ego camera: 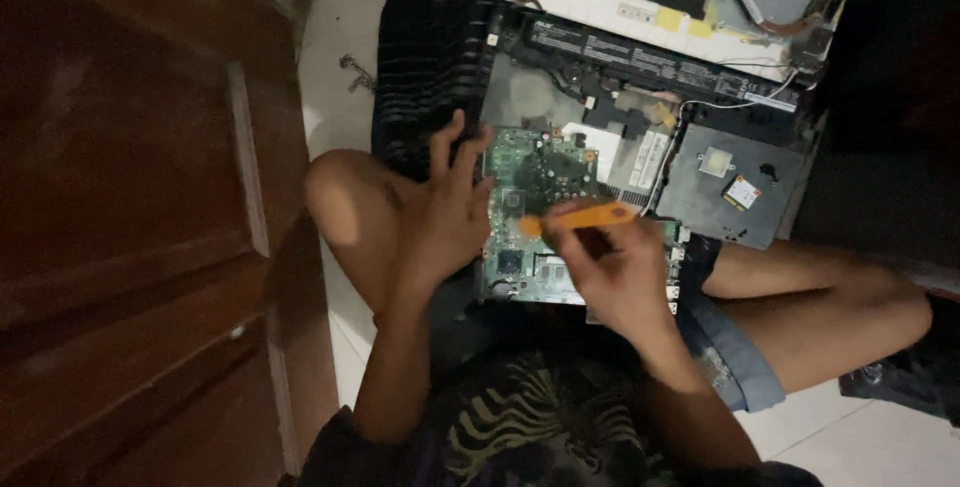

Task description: Disassembling a laptop to remove the motherboard and other internal components for repair.

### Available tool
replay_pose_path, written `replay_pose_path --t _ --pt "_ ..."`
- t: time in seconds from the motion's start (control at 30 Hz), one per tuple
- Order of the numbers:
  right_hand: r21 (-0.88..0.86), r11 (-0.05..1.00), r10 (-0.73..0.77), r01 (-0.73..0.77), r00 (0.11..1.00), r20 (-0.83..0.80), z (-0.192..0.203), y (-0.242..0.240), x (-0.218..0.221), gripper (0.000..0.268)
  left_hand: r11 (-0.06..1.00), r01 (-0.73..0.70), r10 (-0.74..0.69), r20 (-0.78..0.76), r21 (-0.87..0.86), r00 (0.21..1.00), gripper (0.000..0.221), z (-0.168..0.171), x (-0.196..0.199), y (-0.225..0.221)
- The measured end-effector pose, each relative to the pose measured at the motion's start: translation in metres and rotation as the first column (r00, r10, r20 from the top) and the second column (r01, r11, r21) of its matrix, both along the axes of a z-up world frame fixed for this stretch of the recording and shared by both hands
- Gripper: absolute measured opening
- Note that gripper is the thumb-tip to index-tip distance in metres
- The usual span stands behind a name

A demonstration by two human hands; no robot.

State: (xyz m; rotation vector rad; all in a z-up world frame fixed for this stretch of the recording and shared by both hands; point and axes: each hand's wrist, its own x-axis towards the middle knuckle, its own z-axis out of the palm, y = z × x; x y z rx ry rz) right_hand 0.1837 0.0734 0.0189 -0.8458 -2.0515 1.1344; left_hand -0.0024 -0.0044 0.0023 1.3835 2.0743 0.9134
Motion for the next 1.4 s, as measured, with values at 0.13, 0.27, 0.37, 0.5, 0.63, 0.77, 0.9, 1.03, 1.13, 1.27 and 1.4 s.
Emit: replay_pose_path --t 0.13,0.27,0.37,0.5,0.63,0.77,0.9,1.03,1.13,1.27,1.4 --pt "-0.089 0.978 0.192 -0.188 0.981 0.038 0.013 -0.014 -0.005 0.011 0.999 0.037 -0.035 0.097 -0.017 0.995 0.039 0.0 -0.002 -0.001" --pt "-0.027 0.997 0.073 -0.072 0.996 0.045 0.003 -0.012 -0.004 0.017 0.999 -0.007 0.005 0.055 0.032 0.998 0.04 -0.012 0.0 -0.002" --pt "-0.049 0.989 0.138 -0.137 0.99 0.033 0.008 -0.02 -0.009 0.017 0.999 0.004 -0.006 0.043 0.046 0.999 0.04 -0.012 -0.002 -0.001" --pt "0.013 0.994 0.104 -0.105 0.991 0.083 -0.006 -0.017 0.002 0.016 0.998 -0.008 0.003 0.078 0.061 0.997 0.041 -0.021 0.0 -0.002" --pt "-0.012 0.998 0.057 -0.056 0.997 0.059 0.013 -0.008 0.004 0.014 0.998 0.04 -0.044 0.076 0.054 0.996 0.039 -0.018 -0.004 -0.002" --pt "-0.128 0.978 0.166 -0.162 0.986 0.024 0.005 -0.012 0.015 0.017 0.998 0.014 -0.016 0.046 0.06 0.999 0.042 -0.015 0.0 -0.003" --pt "-0.092 0.993 0.077 -0.072 0.996 0.047 0.005 -0.004 0.028 0.014 0.999 0.018 -0.021 0.071 0.043 0.997 0.042 -0.005 0.0 -0.003" --pt "-0.214 0.955 0.216 -0.205 0.976 0.029 0.004 -0.009 0.045 0.015 0.998 0.018 -0.021 0.047 0.066 0.999 0.037 -0.005 0.002 -0.001" --pt "-0.104 0.988 0.117 -0.111 0.992 0.049 -0.006 -0.001 0.059 0.012 0.999 -0.003 -0.001 0.077 0.053 0.997 0.037 -0.005 0.001 -0.003" --pt "-0.173 0.975 0.158 -0.142 0.984 0.082 0.006 -0.002 0.066 0.012 0.999 -0.001 -0.002 0.061 0.036 0.998 0.036 -0.001 0.003 -0.002" --pt "-0.215 0.976 0.033 -0.017 0.997 0.068 -0.024 0.001 0.093 0.011 1.0 -0.003 0.003 0.022 -0.02 1.0 0.038 -0.009 0.001 0.0"
